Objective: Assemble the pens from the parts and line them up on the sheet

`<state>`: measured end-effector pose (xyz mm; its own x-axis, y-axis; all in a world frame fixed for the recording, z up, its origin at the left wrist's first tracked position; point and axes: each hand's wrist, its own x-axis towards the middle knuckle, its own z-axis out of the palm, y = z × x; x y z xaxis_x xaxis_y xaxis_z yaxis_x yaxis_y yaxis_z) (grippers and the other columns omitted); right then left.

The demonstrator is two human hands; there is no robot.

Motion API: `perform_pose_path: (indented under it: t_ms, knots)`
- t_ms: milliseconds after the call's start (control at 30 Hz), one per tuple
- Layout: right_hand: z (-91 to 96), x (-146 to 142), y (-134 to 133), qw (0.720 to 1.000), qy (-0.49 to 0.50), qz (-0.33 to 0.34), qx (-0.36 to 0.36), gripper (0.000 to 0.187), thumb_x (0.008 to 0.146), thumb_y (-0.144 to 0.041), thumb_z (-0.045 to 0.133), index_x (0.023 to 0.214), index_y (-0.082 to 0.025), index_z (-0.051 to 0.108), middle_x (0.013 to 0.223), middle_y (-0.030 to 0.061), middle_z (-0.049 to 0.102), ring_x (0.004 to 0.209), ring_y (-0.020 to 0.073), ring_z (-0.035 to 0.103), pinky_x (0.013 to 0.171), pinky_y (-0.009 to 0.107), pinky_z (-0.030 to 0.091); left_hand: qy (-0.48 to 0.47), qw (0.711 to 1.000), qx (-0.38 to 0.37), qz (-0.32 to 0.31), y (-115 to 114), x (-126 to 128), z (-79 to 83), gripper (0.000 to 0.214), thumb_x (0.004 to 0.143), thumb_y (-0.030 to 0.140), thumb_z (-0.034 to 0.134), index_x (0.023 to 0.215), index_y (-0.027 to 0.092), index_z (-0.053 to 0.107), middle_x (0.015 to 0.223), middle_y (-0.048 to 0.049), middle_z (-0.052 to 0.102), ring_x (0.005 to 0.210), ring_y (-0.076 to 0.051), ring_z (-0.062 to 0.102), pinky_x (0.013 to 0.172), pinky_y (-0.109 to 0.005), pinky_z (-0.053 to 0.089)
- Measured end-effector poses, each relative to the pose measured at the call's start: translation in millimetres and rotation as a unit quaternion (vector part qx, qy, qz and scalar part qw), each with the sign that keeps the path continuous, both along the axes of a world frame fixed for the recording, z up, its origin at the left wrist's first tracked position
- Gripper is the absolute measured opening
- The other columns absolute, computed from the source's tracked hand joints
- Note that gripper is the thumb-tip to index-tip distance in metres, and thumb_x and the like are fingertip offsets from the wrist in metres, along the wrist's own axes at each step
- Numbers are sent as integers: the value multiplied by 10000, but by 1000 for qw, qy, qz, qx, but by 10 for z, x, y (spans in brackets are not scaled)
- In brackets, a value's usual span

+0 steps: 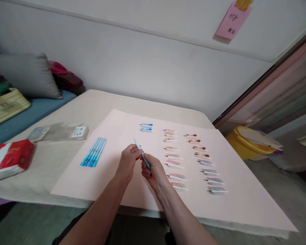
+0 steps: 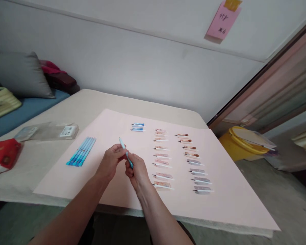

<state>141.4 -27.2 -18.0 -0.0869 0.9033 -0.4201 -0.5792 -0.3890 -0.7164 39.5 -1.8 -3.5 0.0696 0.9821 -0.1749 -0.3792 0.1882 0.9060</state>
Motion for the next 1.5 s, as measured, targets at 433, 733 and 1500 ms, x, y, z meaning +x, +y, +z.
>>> perform_pose_path:
  t_ms: [433,733,1500]
  knots:
    - [-56,35,0,998,-23,-20,-50,303,746,-452,623,766,-150,600,655,36,634,555,126,594,493,219,424,11,997,-25,78,129,-195,-12,335,661,321,649,956,171,601,849,-54,624,794,-148,563,758,-311,441]
    - [-48,118,-37,994,-96,-56,-6,222,669,-381,691,737,-181,622,852,31,662,764,142,623,638,243,439,524,849,33,66,421,-698,-226,176,692,263,581,853,204,621,702,-45,596,734,-225,575,676,-335,404]
    - [99,355,-83,998,-36,-60,4,186,653,-312,725,744,-171,643,793,29,682,635,119,607,562,230,432,742,647,-13,-175,129,-336,-568,865,755,584,457,1445,140,184,1526,-188,51,1388,-370,20,1020,-606,122]
